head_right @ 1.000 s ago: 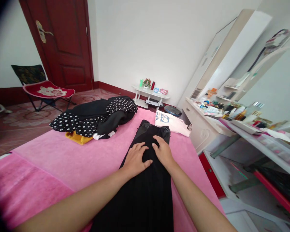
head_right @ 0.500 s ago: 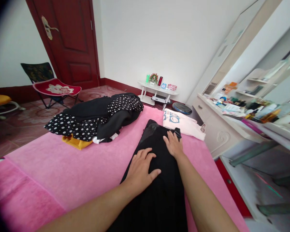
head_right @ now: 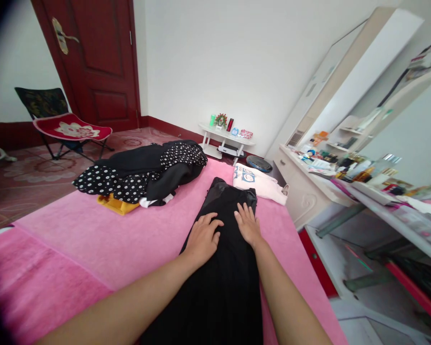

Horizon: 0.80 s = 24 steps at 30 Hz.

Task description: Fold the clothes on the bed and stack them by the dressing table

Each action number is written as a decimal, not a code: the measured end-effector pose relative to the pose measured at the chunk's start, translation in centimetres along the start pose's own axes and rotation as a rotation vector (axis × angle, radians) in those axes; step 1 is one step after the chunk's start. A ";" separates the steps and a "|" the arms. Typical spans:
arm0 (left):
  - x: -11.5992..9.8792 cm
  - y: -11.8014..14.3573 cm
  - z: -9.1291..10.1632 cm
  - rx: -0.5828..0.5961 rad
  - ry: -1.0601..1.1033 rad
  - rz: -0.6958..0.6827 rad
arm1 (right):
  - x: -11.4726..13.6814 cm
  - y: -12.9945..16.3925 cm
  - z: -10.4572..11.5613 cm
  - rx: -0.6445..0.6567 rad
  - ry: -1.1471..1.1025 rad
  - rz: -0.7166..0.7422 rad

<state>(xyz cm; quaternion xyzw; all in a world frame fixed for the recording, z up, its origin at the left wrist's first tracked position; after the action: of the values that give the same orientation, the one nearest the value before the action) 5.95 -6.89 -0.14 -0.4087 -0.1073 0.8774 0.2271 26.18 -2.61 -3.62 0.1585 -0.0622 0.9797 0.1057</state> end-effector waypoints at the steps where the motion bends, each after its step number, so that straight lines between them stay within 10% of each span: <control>1: 0.0 0.1 0.1 0.002 0.003 -0.004 | 0.1 1.1 0.1 -0.005 -0.006 0.007; 12: 0.2 1.4 0.7 0.277 0.109 -0.136 | 2.1 16.2 2.7 0.015 -0.043 0.228; 24: 0.7 10.7 11.1 0.808 0.150 -0.515 | 4.1 29.3 8.7 0.211 -0.178 0.372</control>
<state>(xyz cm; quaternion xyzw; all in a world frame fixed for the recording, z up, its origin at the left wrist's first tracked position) -6.28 -15.88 2.53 -0.3102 0.1611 0.7323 0.5844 18.28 -31.63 3.28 0.2401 0.0032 0.9656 -0.0996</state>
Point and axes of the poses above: each hand's wrist, its own y-axis away from the middle knuckle, its own z-axis out of the back of the hand, x = y × z, the point moved 7 cm from there along -y, towards the middle knuckle, and after that the axes turned 5 degrees about -x, right-handed, at the moved point
